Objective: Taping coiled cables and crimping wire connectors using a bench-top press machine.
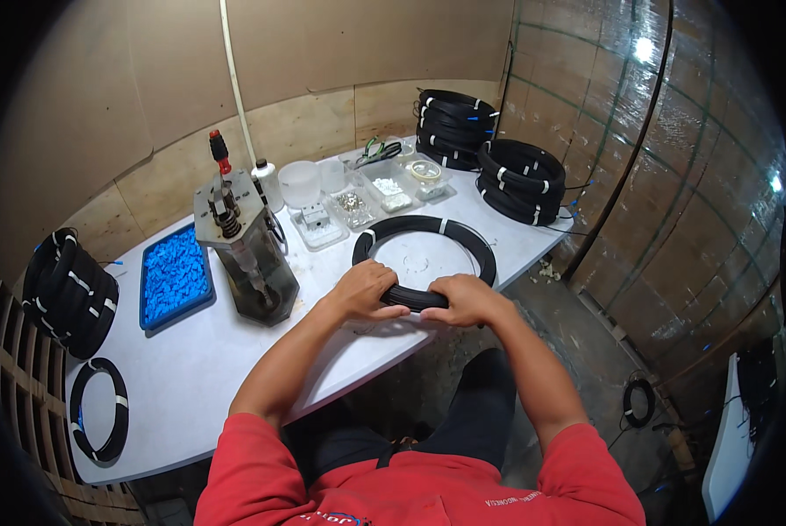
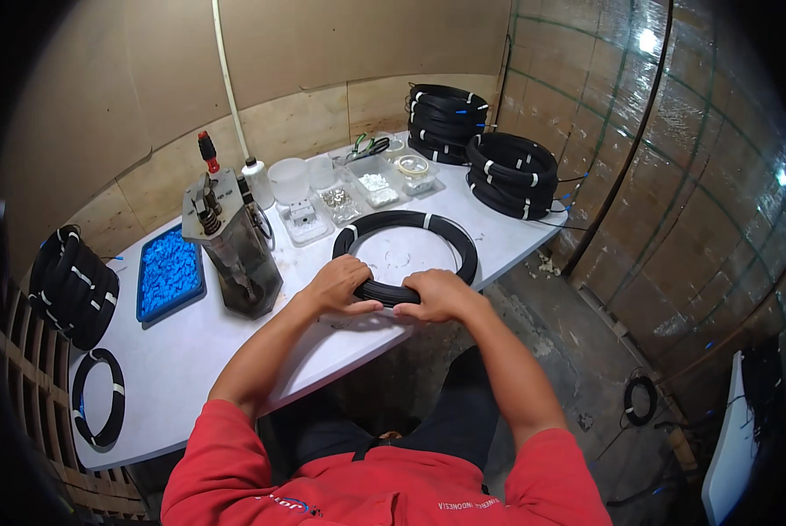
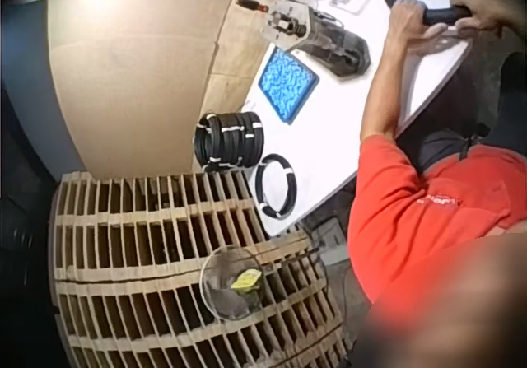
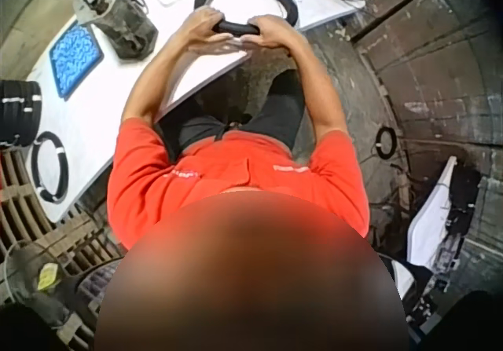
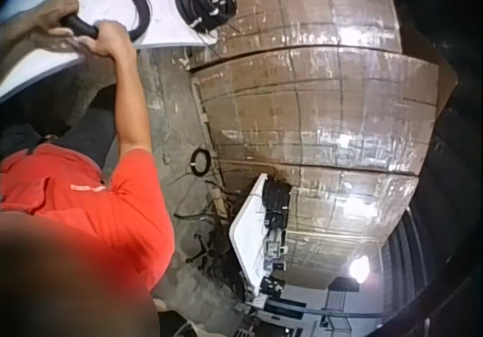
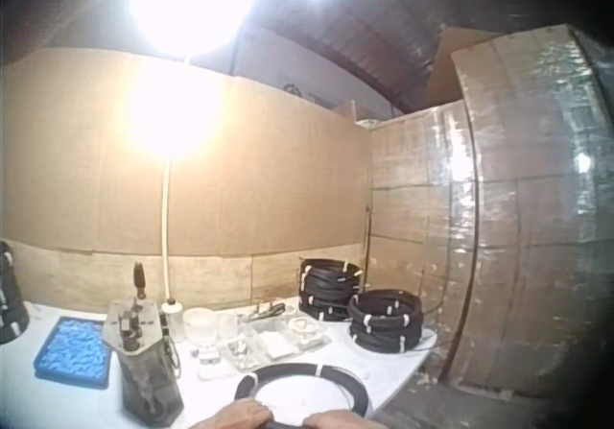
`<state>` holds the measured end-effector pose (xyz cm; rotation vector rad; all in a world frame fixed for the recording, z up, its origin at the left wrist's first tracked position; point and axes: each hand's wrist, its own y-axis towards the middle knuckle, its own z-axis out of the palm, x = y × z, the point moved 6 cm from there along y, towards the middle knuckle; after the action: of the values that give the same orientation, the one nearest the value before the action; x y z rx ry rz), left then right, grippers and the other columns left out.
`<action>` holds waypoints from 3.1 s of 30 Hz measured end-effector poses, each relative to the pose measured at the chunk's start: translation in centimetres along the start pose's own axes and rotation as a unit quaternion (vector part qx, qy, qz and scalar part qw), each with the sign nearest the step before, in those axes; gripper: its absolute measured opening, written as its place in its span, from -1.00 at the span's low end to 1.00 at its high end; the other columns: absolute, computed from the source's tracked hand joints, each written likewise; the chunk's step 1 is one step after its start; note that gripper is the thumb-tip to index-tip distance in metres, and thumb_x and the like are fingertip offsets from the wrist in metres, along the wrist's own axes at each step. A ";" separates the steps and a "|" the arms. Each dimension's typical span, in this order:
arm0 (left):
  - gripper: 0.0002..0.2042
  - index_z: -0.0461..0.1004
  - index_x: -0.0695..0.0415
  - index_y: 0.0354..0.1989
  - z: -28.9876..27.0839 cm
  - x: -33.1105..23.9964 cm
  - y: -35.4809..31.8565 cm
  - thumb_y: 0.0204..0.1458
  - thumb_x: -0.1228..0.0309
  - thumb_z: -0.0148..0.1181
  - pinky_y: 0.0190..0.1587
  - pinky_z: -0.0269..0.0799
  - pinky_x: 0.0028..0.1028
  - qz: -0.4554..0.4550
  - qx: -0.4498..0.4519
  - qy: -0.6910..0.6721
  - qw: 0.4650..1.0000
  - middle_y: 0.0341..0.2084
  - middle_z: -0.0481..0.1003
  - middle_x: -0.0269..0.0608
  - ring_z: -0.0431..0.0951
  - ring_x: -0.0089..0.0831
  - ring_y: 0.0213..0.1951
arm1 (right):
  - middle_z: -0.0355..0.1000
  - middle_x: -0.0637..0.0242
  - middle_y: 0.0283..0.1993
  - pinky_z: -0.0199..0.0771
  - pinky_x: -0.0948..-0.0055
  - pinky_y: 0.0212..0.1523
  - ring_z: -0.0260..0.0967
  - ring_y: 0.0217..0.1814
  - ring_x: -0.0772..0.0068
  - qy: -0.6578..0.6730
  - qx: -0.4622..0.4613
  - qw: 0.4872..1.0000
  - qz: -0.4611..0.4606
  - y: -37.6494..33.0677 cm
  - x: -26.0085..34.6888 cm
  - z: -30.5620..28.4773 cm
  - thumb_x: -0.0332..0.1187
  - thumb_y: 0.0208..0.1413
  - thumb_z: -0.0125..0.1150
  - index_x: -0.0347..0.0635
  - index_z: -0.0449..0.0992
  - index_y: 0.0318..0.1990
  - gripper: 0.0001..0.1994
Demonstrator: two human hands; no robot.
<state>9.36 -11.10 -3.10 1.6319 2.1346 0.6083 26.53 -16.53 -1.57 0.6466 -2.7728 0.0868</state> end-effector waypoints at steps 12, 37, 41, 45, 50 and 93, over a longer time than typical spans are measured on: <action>-0.28 0.63 0.31 -0.56 -12.8 0.5 11.0 -0.15 -0.31 0.28 -0.37 0.53 -0.15 -0.283 -0.039 -0.049 0.957 -0.65 0.55 0.13 0.61 0.00 -0.53 | 0.53 0.46 -0.27 0.45 0.48 -0.19 0.39 -0.28 0.61 0.265 -0.044 0.961 -0.066 2.7 -0.6 -16.1 -0.26 0.10 0.41 -0.23 0.58 -0.03 -0.66; -0.75 0.58 0.26 -0.27 -14.1 7.0 12.0 -0.01 0.34 0.39 -0.27 0.46 -0.10 -0.265 -0.014 -0.049 0.963 -0.46 0.59 0.14 0.61 0.07 -0.38 | 0.58 0.01 -0.30 0.52 0.24 -0.17 0.54 -0.27 -0.05 0.001 -0.227 0.973 -0.025 8.6 -0.6 -19.4 -0.50 0.00 0.39 -0.14 0.55 -0.06 -0.70; -0.72 0.56 0.21 -0.27 -14.0 7.4 12.9 -0.05 0.28 0.41 -0.18 0.54 -0.08 -0.254 -0.042 0.066 0.964 -0.41 0.61 0.14 0.63 0.09 -0.31 | 0.57 -0.05 -0.29 0.51 0.19 -0.20 0.52 -0.27 -0.13 -0.015 -0.229 0.973 -0.022 9.3 -0.5 -19.3 -0.50 0.03 0.33 -0.15 0.54 -0.07 -0.73; -0.73 0.56 0.16 -0.23 -13.0 8.6 13.7 0.00 0.26 0.39 -0.18 0.52 -0.03 -0.276 -0.060 0.067 0.957 -0.39 0.61 0.15 0.62 0.14 -0.26 | 0.57 -0.06 -0.26 0.52 0.14 -0.15 0.55 -0.16 -0.14 -0.042 -0.268 0.963 0.000 10.2 -1.6 -18.8 -0.54 0.03 0.26 -0.13 0.52 -0.04 -0.70; -0.73 0.57 0.18 -0.19 -12.5 9.7 14.2 0.01 0.30 0.41 -0.19 0.50 -0.06 -0.279 -0.045 0.052 0.958 -0.38 0.62 0.13 0.62 0.11 -0.28 | 0.60 0.03 -0.19 0.56 0.14 -0.08 0.55 -0.11 -0.10 -0.088 -0.352 0.932 -0.021 10.5 -2.2 -18.8 -0.48 0.01 0.33 -0.07 0.51 -0.03 -0.67; -0.42 0.36 0.21 0.22 -11.6 12.4 9.0 0.04 0.29 0.41 -0.16 0.52 -0.13 -0.259 -0.153 -0.131 0.945 -0.31 0.61 0.13 0.65 0.06 -0.23 | 0.60 0.03 -0.27 0.51 0.23 -0.17 0.56 -0.28 0.00 0.051 -0.177 0.983 0.002 13.1 -3.1 -19.5 -0.47 0.07 0.37 -0.14 0.54 -0.03 -0.71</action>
<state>7.19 1.71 11.00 0.8784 2.0254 0.4865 28.61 -1.00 16.26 0.5264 -2.5956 -0.3552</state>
